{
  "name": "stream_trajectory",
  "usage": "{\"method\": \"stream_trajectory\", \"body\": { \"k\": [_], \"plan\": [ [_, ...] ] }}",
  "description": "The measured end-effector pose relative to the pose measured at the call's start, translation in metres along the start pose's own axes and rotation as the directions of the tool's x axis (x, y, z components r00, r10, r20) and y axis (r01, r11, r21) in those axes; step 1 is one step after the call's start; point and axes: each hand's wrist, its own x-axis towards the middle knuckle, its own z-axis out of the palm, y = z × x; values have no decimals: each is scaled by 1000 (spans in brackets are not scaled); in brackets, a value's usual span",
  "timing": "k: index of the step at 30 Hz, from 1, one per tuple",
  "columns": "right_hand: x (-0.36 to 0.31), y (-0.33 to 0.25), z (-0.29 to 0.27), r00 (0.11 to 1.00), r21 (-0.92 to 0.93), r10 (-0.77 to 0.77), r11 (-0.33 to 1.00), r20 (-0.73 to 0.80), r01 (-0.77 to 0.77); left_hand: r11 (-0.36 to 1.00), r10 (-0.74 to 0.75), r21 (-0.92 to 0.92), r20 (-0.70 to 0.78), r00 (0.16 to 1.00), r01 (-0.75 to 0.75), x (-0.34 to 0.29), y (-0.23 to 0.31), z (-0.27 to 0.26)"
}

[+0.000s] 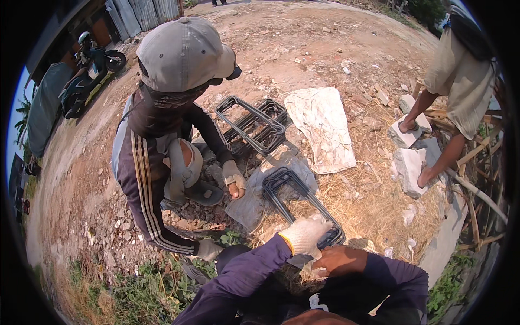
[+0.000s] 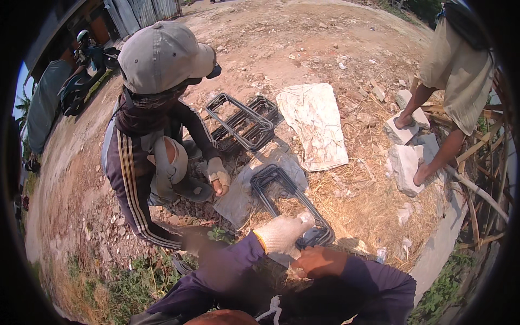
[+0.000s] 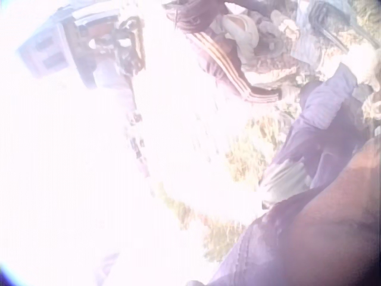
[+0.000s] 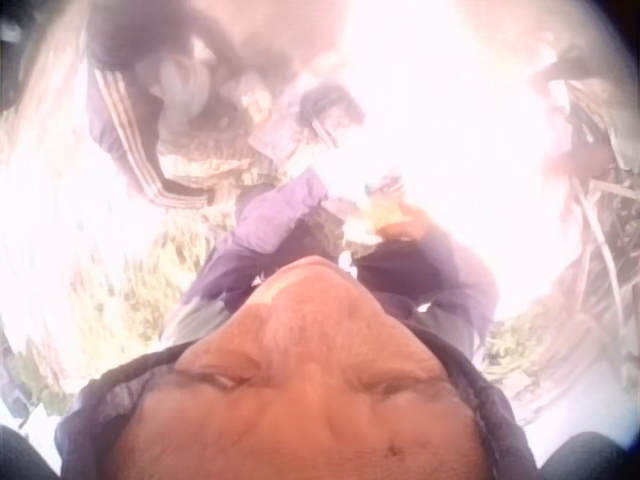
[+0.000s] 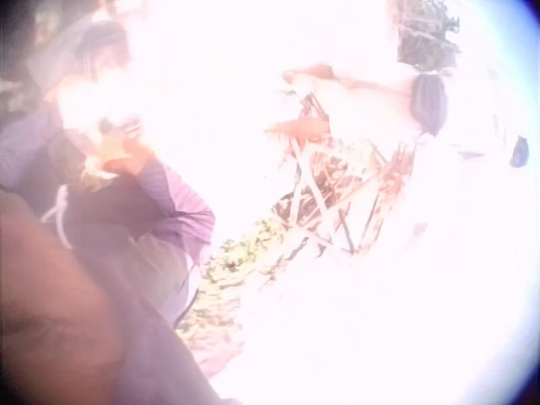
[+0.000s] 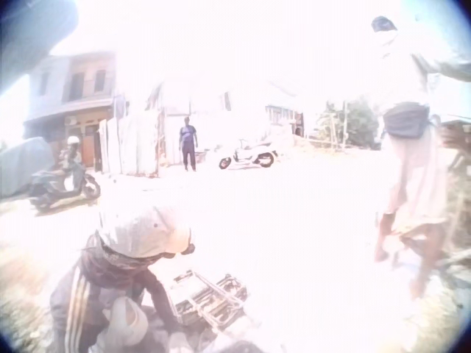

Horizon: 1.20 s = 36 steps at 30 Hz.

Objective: The person picks up rectangular steel rebar frames and stacks them together.

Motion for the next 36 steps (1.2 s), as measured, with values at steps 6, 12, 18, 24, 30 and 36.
{"method": "stream_trajectory", "body": {
  "k": [6, 12, 18, 24, 30, 36],
  "plan": [
    [0, -9, -12, 995, -42, 46, 998, 88, -43, 995, -84, -46, 65, 994, 87, -2, 1, -20],
    [1, -9, -3, 987, -36, 156, 987, 26, -155, 973, -171, 124, -183, 968, 195, -3, -19, -22],
    [10, 1, 13, 983, -68, 98, 992, -154, -110, 974, -134, 169, -101, 986, 150, 6, -8, -8],
    [12, -16, 4, 998, -5, 30, 1000, -52, -30, 978, -104, 184, 40, 994, 95, 18, -8, 12],
    [15, -19, 4, 997, 81, -38, 996, -73, 44, 987, -54, 155, 38, 998, 47, 21, -18, 20],
    [20, -21, 2, 999, 35, -12, 999, 32, 11, 991, 10, 134, 26, 1000, -13, 20, -2, 12]
  ]
}}
